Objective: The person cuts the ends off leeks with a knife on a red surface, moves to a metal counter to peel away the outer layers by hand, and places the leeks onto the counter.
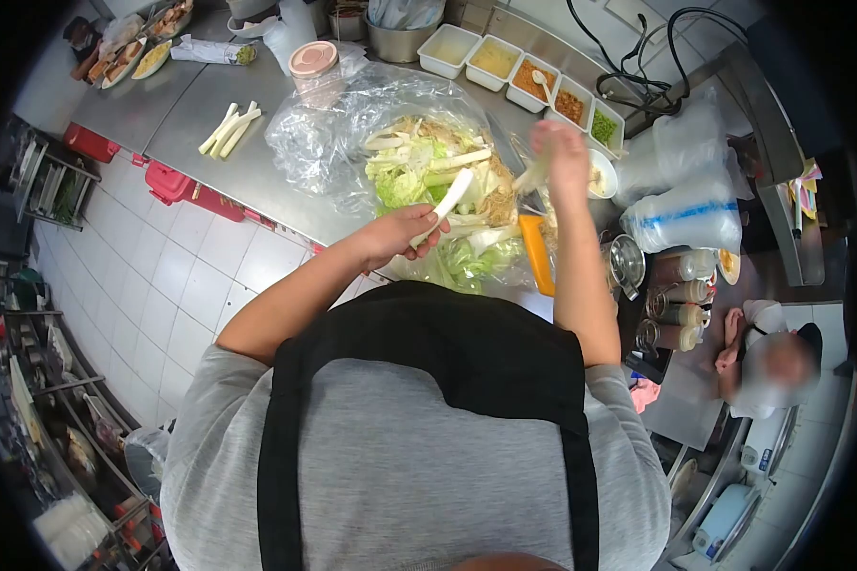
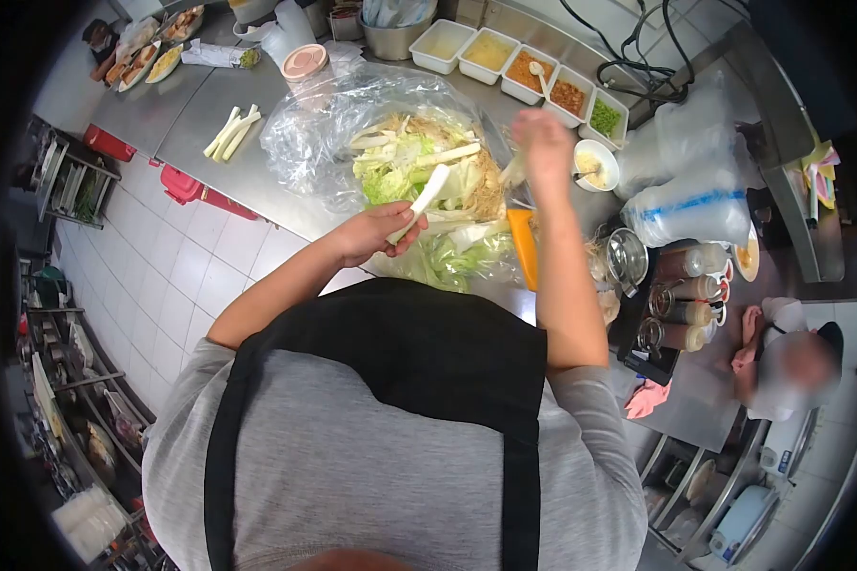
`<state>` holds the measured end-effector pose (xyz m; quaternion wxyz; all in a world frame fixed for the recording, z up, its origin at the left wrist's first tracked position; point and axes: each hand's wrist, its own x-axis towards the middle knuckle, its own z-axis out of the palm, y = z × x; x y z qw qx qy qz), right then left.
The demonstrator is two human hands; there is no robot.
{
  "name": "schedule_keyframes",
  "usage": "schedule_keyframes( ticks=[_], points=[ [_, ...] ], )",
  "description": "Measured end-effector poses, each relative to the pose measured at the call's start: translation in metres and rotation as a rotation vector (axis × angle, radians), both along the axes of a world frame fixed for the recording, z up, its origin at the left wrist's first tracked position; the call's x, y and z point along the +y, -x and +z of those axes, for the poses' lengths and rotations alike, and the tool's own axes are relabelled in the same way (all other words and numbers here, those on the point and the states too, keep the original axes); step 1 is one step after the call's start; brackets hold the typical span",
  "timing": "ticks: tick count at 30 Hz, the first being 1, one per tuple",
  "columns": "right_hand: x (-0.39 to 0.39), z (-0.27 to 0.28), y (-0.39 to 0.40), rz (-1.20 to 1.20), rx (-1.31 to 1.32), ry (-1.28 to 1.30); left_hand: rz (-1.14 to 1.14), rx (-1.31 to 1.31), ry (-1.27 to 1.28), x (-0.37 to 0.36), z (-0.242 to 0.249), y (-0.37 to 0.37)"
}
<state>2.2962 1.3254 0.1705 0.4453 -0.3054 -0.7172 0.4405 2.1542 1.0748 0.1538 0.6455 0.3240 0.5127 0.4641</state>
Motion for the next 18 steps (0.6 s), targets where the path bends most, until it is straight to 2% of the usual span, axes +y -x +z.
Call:
schedule_keyframes(
  ticks=[1,3,7,9,12,15,18],
  points=[
    [-0.011,0.0,0.008,0.04,-0.26,-0.217,0.019,-0.012,0.012,0.001,0.001,0.002],
    [-0.047,0.011,0.01,0.056,-0.448,-0.574,0.045,-0.068,0.026,0.002,0.004,0.007],
    [-0.094,0.03,0.011,0.456,-0.403,-0.143,0.069,-0.24,0.009,0.003,0.011,0.012],
    [-0.091,0.017,0.011,0.522,-0.514,0.021,0.075,-0.236,0.005,0.003,0.012,0.012],
    [-0.07,0.022,0.011,0.644,-0.883,0.166,0.079,-0.112,0.017,0.005,0.011,0.013],
    [-0.071,0.017,0.004,0.639,-0.585,0.071,0.075,-0.086,0.032,0.005,0.009,0.012],
    [-0.089,0.028,0.005,0.481,-0.513,0.033,0.084,-0.178,0.053,0.006,0.012,0.009]
  ],
)
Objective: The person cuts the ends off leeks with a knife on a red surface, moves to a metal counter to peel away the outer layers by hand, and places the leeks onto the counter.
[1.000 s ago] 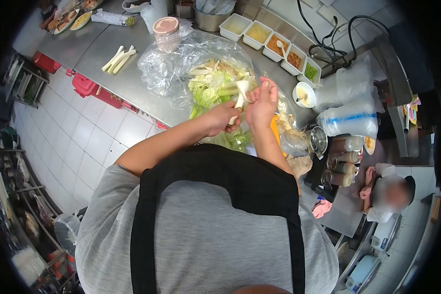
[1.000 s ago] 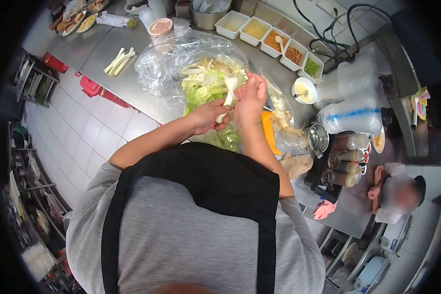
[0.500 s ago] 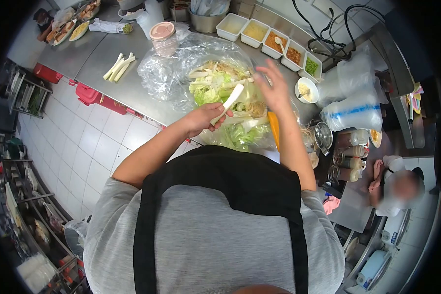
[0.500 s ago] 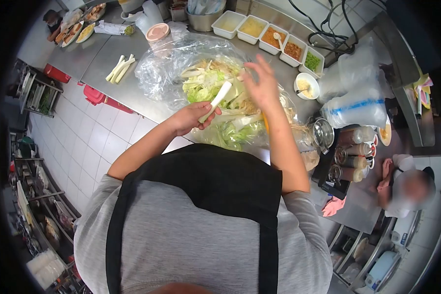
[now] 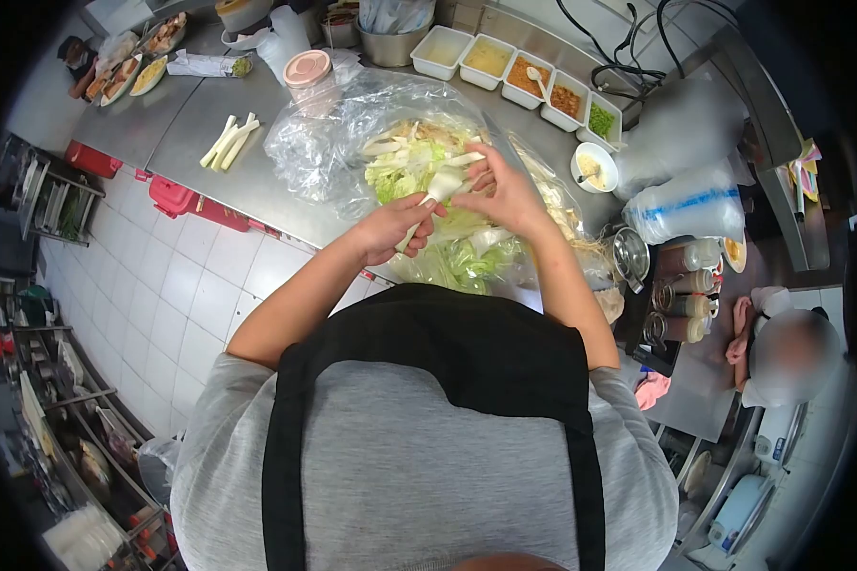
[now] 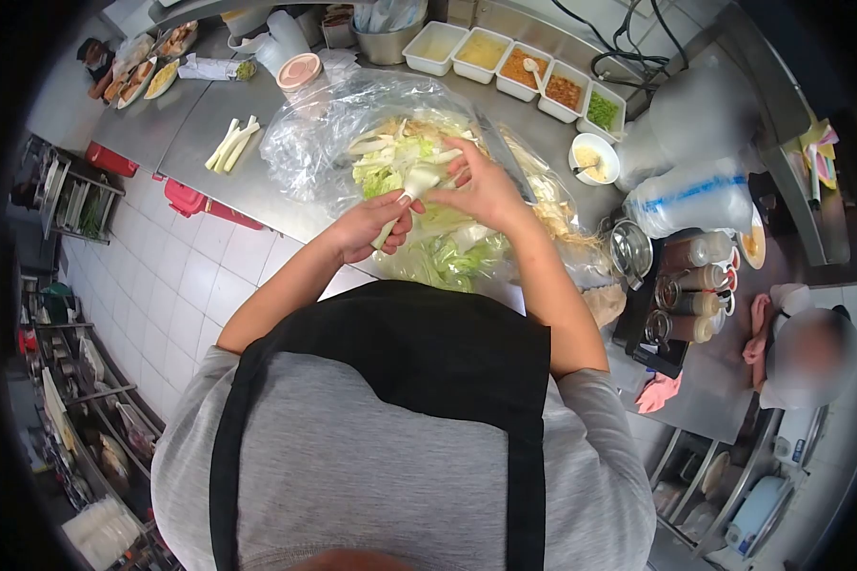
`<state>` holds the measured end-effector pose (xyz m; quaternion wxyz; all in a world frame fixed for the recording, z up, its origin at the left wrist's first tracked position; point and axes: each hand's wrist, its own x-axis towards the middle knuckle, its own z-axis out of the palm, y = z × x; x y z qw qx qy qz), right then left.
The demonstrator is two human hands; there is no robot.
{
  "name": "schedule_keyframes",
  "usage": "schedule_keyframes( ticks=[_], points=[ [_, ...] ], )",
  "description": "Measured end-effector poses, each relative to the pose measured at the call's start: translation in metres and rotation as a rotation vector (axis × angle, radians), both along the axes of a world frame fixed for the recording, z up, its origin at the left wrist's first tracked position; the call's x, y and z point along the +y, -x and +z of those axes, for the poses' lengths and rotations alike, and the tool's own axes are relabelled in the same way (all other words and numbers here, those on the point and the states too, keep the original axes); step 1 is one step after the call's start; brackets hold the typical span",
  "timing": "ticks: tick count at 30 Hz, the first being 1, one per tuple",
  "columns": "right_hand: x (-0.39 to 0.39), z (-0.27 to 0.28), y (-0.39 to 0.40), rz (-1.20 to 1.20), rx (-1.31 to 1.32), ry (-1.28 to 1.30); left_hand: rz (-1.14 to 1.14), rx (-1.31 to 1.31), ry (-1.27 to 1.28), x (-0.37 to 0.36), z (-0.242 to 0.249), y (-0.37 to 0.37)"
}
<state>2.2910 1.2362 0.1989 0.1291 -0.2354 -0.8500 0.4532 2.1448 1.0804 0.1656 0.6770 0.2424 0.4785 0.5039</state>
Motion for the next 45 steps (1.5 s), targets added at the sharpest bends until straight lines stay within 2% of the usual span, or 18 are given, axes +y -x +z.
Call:
schedule_keyframes(
  ticks=[2,4,6,10,12,16,22,25,29,32,34,35,36,37,39,41,43,45],
  points=[
    [-0.011,0.006,0.001,0.026,0.076,0.042,0.0,-0.066,0.013,0.0,0.003,-0.001],
    [-0.014,0.001,0.003,0.119,0.174,-0.06,-0.003,0.019,0.002,-0.003,0.0,-0.001],
    [-0.005,-0.021,0.004,0.204,0.252,-0.362,-0.054,0.113,-0.003,0.0,-0.001,-0.001],
    [0.003,-0.029,0.001,0.26,0.38,-0.632,-0.093,0.123,0.041,-0.008,0.01,0.008],
    [-0.003,-0.027,0.001,0.29,0.291,-0.593,-0.128,0.084,0.035,-0.013,0.01,0.013],
    [-0.01,-0.005,0.004,0.3,0.369,-0.616,-0.191,0.002,0.02,-0.024,0.023,0.026],
    [-0.016,-0.005,0.021,0.252,0.434,-0.65,-0.149,0.045,-0.052,-0.041,0.031,0.059],
    [-0.021,-0.012,0.033,0.229,0.468,-0.583,-0.019,0.147,0.0,-0.055,0.032,0.072],
    [-0.038,0.009,0.051,0.216,0.347,-0.645,-0.16,0.087,-0.042,-0.065,0.035,0.101],
    [-0.043,0.02,0.063,0.218,0.258,-0.647,-0.152,0.016,-0.087,-0.077,0.036,0.122],
    [-0.002,-0.002,0.05,-0.045,0.349,-0.564,-0.125,-0.003,-0.1,-0.086,0.033,0.141],
    [0.039,-0.01,0.03,-0.124,0.306,-0.791,-0.034,0.011,-0.075,-0.101,0.032,0.161],
    [0.045,0.008,0.018,-0.277,0.207,-0.734,0.057,0.028,-0.051,-0.12,0.027,0.186],
    [0.058,0.017,0.001,-0.299,0.143,-0.884,0.214,0.149,-0.035,-0.138,0.018,0.212],
    [0.049,0.035,-0.01,-0.334,0.029,-0.819,0.459,0.619,-0.019,-0.164,0.001,0.268],
    [0.037,0.029,-0.008,-0.279,-0.039,-0.787,0.483,0.886,0.157,-0.17,0.006,0.311],
    [0.023,0.023,0.0,-0.218,-0.099,-0.725,0.46,1.097,0.057,-0.163,-0.021,0.356],
    [0.006,0.018,0.011,-0.15,-0.162,-0.632,0.422,1.234,0.133,-0.148,-0.028,0.38]
  ],
)
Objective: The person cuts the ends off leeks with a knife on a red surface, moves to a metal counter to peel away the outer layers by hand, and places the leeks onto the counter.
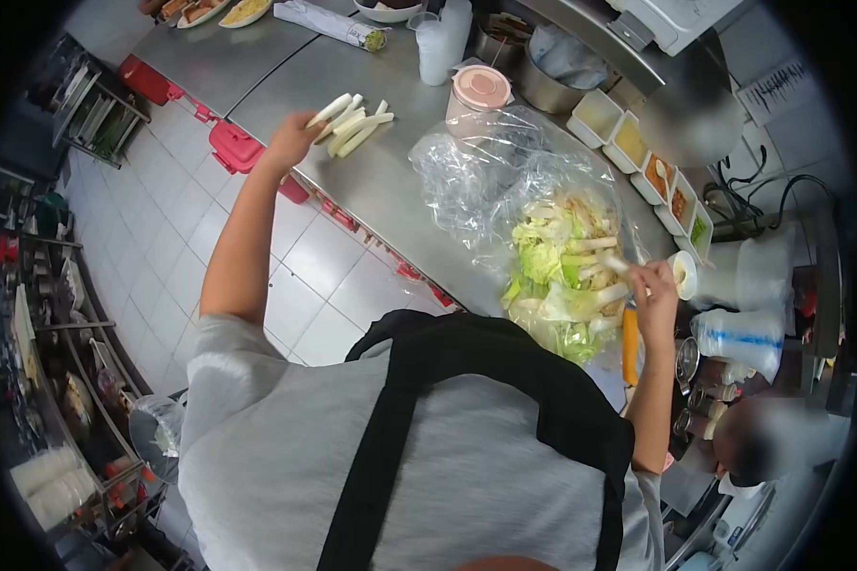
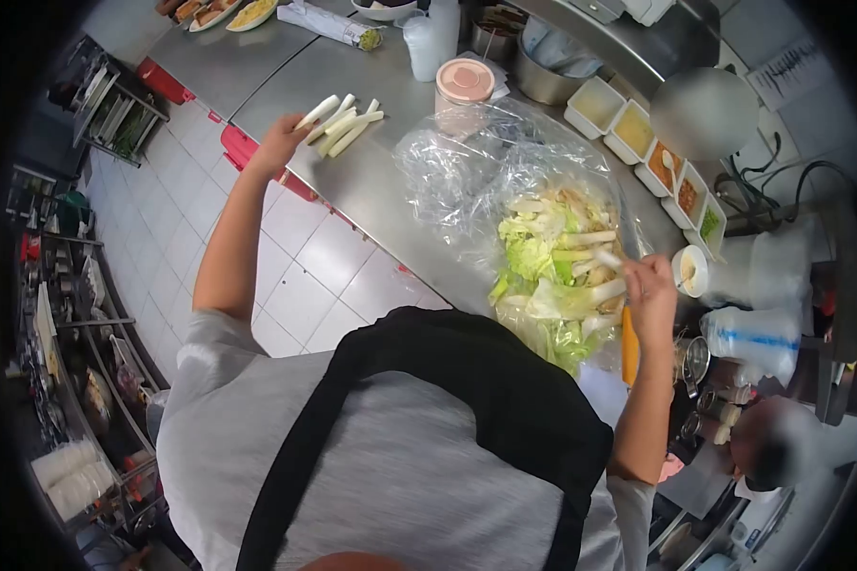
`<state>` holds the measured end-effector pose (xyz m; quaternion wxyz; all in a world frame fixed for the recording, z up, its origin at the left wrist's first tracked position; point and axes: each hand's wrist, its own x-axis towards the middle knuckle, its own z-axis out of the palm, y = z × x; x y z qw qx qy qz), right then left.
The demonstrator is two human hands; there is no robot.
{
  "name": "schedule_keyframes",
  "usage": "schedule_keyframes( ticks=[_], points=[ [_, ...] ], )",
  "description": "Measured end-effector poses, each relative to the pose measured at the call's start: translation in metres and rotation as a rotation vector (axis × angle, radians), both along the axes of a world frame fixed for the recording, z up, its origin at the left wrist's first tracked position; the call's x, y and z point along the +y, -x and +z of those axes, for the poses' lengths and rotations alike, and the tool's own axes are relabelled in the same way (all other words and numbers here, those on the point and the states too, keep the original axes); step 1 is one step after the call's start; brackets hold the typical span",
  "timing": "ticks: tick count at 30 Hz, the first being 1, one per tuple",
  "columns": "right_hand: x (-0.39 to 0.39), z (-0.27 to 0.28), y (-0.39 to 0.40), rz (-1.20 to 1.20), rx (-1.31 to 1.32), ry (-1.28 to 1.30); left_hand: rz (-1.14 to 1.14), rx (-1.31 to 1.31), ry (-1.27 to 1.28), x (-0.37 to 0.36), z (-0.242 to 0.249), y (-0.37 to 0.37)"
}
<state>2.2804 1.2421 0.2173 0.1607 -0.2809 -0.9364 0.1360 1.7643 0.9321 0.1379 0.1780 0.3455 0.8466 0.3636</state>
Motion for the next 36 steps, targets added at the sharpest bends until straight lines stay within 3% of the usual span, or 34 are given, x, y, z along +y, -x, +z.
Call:
schedule_keyframes(
  ticks=[3,7,10,13,14,15,17,20,22,25,26,28,31,34,36],
  points=[
    [-0.004,-0.013,0.004,0.095,0.029,-0.025,0.048,0.031,-0.049,0.02,-0.017,0.025],
    [-0.005,-0.012,0.002,-0.001,0.031,-0.003,0.154,-0.059,-0.223,0.039,-0.046,0.055],
    [0.002,-0.011,0.004,-0.017,0.076,-0.014,0.204,-0.025,-0.061,0.044,-0.065,0.079],
    [0.009,-0.003,0.009,-0.015,0.078,-0.062,0.1,0.121,0.213,0.051,-0.064,0.076],
    [0.014,-0.005,0.013,-0.022,0.102,-0.09,0.087,0.196,0.108,0.05,-0.081,0.086],
    [0.018,-0.005,0.02,0.009,0.139,-0.091,0.081,0.292,0.188,0.05,-0.075,0.082],
    [0.017,-0.005,0.037,0.027,0.168,-0.023,0.307,0.737,0.271,0.052,-0.082,0.073],
    [0.031,-0.036,0.051,0.153,0.017,-0.067,0.35,0.68,0.127,0.053,-0.048,0.051],
    [0.032,-0.054,0.059,0.193,-0.137,-0.117,0.275,0.8,-0.003,0.055,-0.022,0.027],
    [0.026,-0.058,0.06,0.098,-0.251,-0.167,0.175,0.86,-0.186,0.061,0.039,-0.041],
    [0.028,-0.057,0.059,0.076,-0.182,-0.139,0.146,0.86,-0.245,0.066,0.056,-0.068],
    [0.034,-0.054,0.057,0.039,-0.043,-0.084,0.0,0.444,-0.439,0.079,0.073,-0.112],
    [0.026,-0.033,0.058,0.109,0.348,0.625,-0.313,-0.013,-0.551,0.11,0.083,-0.182],
    [0.016,-0.024,0.054,0.132,0.443,0.986,-0.428,-0.359,-0.551,0.15,0.088,-0.26],
    [-0.001,-0.013,0.048,0.088,0.418,0.921,-0.454,-0.466,-0.545,0.173,0.083,-0.294]
  ],
)
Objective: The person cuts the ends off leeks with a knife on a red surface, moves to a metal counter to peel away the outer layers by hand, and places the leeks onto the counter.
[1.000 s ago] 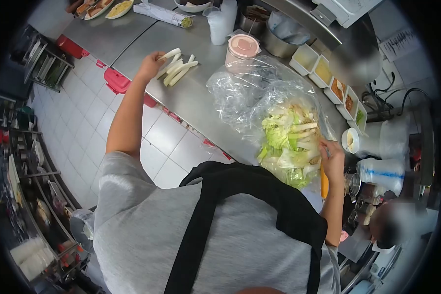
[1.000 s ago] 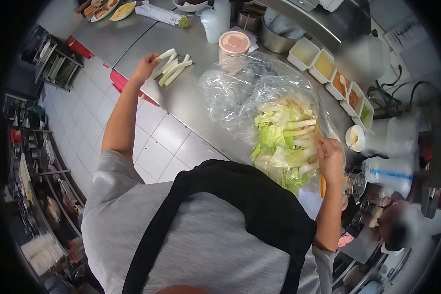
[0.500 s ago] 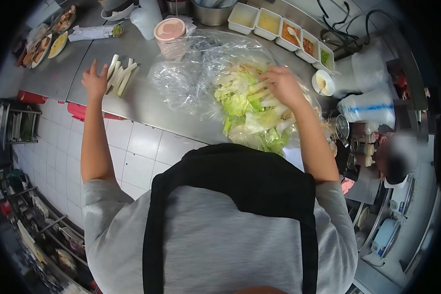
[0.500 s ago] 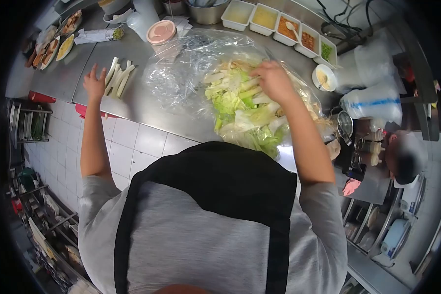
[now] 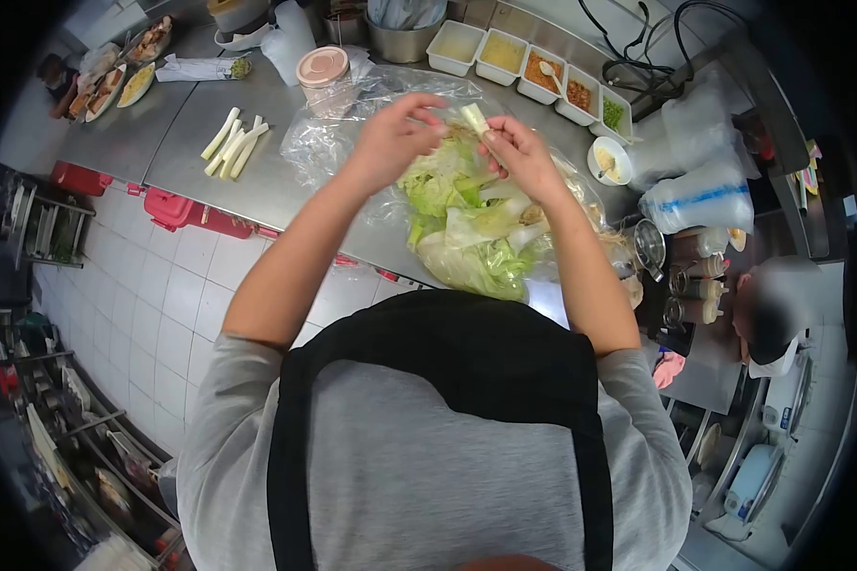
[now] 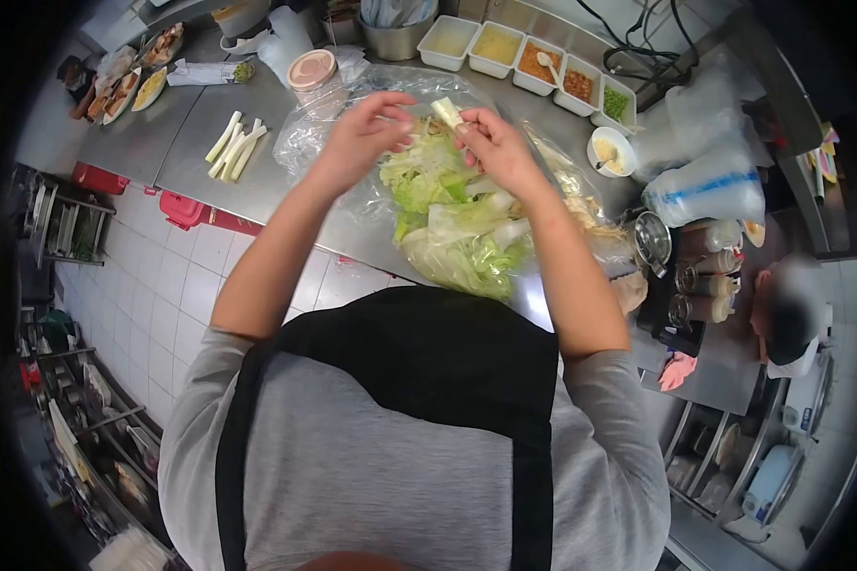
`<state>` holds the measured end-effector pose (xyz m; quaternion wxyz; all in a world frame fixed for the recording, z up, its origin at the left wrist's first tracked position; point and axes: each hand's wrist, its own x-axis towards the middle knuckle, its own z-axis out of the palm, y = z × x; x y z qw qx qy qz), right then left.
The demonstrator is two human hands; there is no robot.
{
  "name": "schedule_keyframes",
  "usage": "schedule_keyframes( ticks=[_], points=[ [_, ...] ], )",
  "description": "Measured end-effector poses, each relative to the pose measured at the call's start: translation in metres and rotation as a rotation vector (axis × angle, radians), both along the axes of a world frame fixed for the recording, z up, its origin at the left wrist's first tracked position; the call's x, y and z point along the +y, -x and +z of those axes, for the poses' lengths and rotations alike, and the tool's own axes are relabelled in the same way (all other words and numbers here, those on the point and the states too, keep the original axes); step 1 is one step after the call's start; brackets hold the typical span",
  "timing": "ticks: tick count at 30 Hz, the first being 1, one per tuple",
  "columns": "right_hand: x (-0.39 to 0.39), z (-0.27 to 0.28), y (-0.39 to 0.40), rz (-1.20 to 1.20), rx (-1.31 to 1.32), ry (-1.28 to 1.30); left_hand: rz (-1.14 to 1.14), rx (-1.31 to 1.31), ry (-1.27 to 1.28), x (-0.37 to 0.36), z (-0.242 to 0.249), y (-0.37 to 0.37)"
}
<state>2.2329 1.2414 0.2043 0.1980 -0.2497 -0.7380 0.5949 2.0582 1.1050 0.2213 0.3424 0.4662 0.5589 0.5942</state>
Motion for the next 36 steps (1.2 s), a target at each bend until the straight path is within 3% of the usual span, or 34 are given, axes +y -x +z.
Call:
schedule_keyframes(
  ticks=[4,7,11,13,19,22,26,28,29,32,35,36],
  points=[
    [-0.008,-0.013,-0.016,-0.071,0.097,-0.101,-0.055,-0.174,0.025,0.033,-0.016,-0.03],
    [-0.014,-0.006,-0.032,-0.206,0.022,-0.078,-0.053,-0.246,0.062,0.039,-0.016,-0.046],
    [-0.01,-0.017,-0.044,-0.284,-0.018,-0.311,-0.054,-0.336,0.075,0.043,-0.017,-0.065],
    [-0.007,-0.019,-0.049,-0.345,-0.169,-0.534,-0.061,-0.305,0.04,0.049,-0.026,-0.071],
    [-0.006,-0.027,-0.056,-0.232,0.026,-0.581,0.012,-0.193,0.001,0.053,-0.032,-0.079],
    [-0.002,-0.022,-0.057,-0.239,0.0,-0.524,0.035,-0.192,0.031,0.052,-0.035,-0.079],
    [0.005,-0.035,-0.051,-0.421,0.066,-0.441,0.058,-0.081,0.073,0.044,-0.045,-0.085],
    [0.014,-0.046,-0.045,-0.62,0.09,-0.408,0.023,0.09,0.095,0.036,-0.052,-0.098],
    [0.019,-0.049,-0.045,-0.604,0.137,-0.351,0.006,0.174,0.105,0.034,-0.056,-0.103],
    [0.026,-0.052,-0.046,-0.541,0.263,-0.212,-0.043,-0.175,0.049,0.038,-0.073,-0.115],
    [0.019,-0.046,-0.05,-0.5,0.324,-0.2,-0.134,-0.656,0.386,0.03,-0.038,-0.119],
    [0.016,-0.044,-0.05,-0.511,0.324,-0.226,-0.181,-0.626,0.396,0.03,-0.041,-0.118]
  ],
)
